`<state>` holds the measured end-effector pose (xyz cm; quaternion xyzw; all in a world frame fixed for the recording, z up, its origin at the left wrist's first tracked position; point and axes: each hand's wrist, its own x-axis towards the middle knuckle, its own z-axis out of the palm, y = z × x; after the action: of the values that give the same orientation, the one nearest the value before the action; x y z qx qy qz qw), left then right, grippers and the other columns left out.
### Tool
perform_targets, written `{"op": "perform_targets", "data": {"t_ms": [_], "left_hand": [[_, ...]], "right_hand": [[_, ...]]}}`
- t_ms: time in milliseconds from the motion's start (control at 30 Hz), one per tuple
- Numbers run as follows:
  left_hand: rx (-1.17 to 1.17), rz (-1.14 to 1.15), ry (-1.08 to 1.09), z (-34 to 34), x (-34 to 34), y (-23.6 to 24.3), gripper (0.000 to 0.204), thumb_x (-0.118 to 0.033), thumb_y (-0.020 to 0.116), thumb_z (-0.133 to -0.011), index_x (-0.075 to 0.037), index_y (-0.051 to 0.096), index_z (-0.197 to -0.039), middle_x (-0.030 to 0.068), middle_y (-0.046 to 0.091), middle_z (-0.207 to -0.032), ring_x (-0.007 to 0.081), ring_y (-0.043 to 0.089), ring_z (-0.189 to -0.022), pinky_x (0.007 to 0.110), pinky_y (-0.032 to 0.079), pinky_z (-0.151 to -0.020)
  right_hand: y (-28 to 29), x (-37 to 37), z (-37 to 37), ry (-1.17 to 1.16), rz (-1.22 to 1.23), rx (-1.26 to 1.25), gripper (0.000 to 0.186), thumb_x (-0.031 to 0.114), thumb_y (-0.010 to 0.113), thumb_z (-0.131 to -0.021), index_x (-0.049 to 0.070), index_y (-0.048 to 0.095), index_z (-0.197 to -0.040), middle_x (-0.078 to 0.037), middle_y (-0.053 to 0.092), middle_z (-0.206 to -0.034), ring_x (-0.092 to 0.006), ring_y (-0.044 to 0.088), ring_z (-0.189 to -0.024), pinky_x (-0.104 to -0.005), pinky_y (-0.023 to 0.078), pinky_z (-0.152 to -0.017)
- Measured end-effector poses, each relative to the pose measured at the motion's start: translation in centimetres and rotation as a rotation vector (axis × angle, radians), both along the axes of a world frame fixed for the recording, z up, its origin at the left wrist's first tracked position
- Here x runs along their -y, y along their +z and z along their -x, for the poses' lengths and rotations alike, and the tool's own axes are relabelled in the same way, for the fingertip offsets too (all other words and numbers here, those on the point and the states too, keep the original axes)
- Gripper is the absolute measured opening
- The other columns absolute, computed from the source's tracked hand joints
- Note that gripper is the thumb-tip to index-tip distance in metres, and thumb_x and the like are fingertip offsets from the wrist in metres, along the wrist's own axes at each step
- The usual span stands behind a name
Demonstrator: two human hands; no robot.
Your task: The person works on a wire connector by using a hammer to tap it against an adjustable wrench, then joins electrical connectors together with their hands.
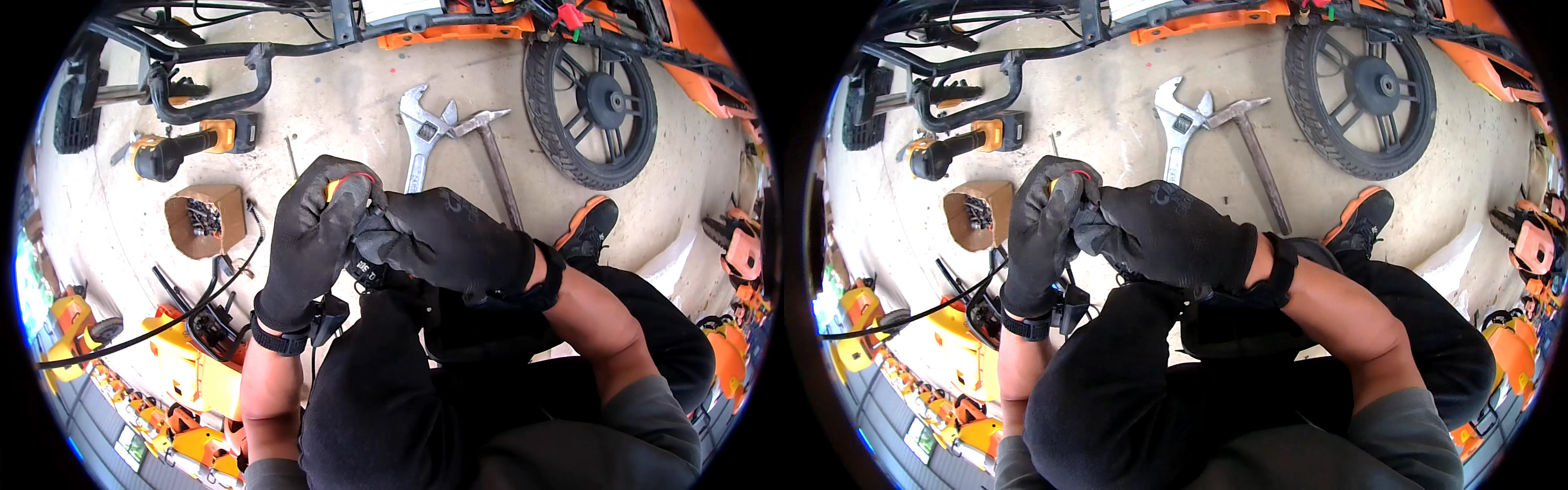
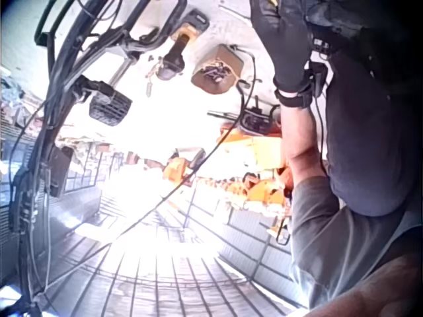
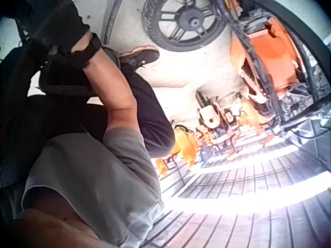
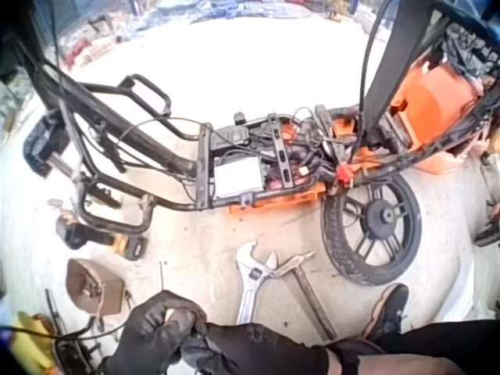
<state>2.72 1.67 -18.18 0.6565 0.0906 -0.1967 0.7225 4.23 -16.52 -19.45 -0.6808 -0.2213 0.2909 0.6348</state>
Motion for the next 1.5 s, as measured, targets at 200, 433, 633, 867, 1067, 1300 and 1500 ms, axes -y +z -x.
{"op": "perform_targets", "data": {"t_ms": [200,433,633,867,1067,1300,1500], "left_hand": [[0.257,-0.118,0.126,-0.6,0.8,1.0,0.022,-0.019,0.051,-0.101,0.002,0.059,-0.103,0.0054,0.061,-0.090,0.0095,0.056,-0.082,0.024,0.047,-0.075],[0.887,-0.932,0.024,-0.6,0.2,-0.9,0.025,-0.019,0.050,-0.100,0.002,0.059,-0.110,0.0090,0.061,-0.093,0.0152,0.058,-0.082,0.027,0.048,-0.073],[0.748,-0.758,0.009,-1.4,0.6,-1.8,0.024,-0.020,0.048,-0.101,-0.001,0.060,-0.106,0.0027,0.060,-0.089,0.0086,0.054,-0.080,0.024,0.046,-0.070],[-0.007,-0.118,-0.228,-2.3,-2.4,-0.6,0.024,-0.020,0.053,-0.100,0.001,0.061,-0.107,0.0057,0.064,-0.099,0.0104,0.059,-0.091,0.026,0.048,-0.082],[-0.001,-0.300,-0.323,-3.2,-2.1,-3.0,0.037,-0.021,0.046,-0.103,0.002,0.053,-0.133,0.0122,0.061,-0.124,0.0189,0.058,-0.114,0.031,0.044,-0.099],[0.199,-0.490,-0.642,-4.9,-3.8,-6.8,0.046,-0.033,0.046,-0.102,-0.006,0.048,-0.140,0.0061,0.064,-0.111,0.0134,0.061,-0.095,0.027,0.049,-0.082],[-0.101,-0.183,-0.520,-10.3,-1.5,-9.7,0.024,-0.022,0.050,-0.100,-0.003,0.060,-0.111,0.0028,0.065,-0.099,0.0114,0.064,-0.088,0.028,0.053,-0.079]], "right_hand": [[-0.1,-1.3,1.1,-0.251,0.069,0.237,0.024,0.017,0.066,-0.088,-0.001,0.055,-0.099,-0.024,0.063,-0.083,-0.0426,0.062,-0.076,-0.0460,0.049,-0.063],[-0.1,-3.9,1.9,-0.487,0.051,0.202,0.024,0.019,0.065,-0.089,0.000,0.053,-0.097,-0.021,0.060,-0.077,-0.0415,0.061,-0.073,-0.0454,0.048,-0.061],[-0.4,-4.1,1.6,-0.549,0.191,0.297,0.024,0.021,0.064,-0.090,0.002,0.053,-0.097,-0.020,0.059,-0.076,-0.0411,0.060,-0.071,-0.0460,0.047,-0.060],[-3.9,1.4,-1.0,-0.117,0.241,0.286,0.025,0.010,0.065,-0.082,0.001,0.054,-0.103,-0.020,0.062,-0.091,-0.0384,0.062,-0.088,-0.0438,0.049,-0.073],[-4.7,2.1,-3.9,-0.040,0.315,0.538,0.026,0.000,0.061,-0.078,0.000,0.056,-0.103,-0.019,0.063,-0.092,-0.0373,0.063,-0.088,-0.0440,0.050,-0.073],[-8.1,2.8,-6.0,0.016,0.384,0.676,0.022,0.001,0.057,-0.080,0.002,0.055,-0.102,-0.017,0.063,-0.087,-0.0358,0.064,-0.082,-0.0426,0.052,-0.070],[-12.6,2.4,-9.2,-0.009,0.481,0.676,0.015,0.009,0.058,-0.085,0.002,0.053,-0.097,-0.019,0.063,-0.088,-0.0391,0.062,-0.084,-0.0450,0.050,-0.071]]}}
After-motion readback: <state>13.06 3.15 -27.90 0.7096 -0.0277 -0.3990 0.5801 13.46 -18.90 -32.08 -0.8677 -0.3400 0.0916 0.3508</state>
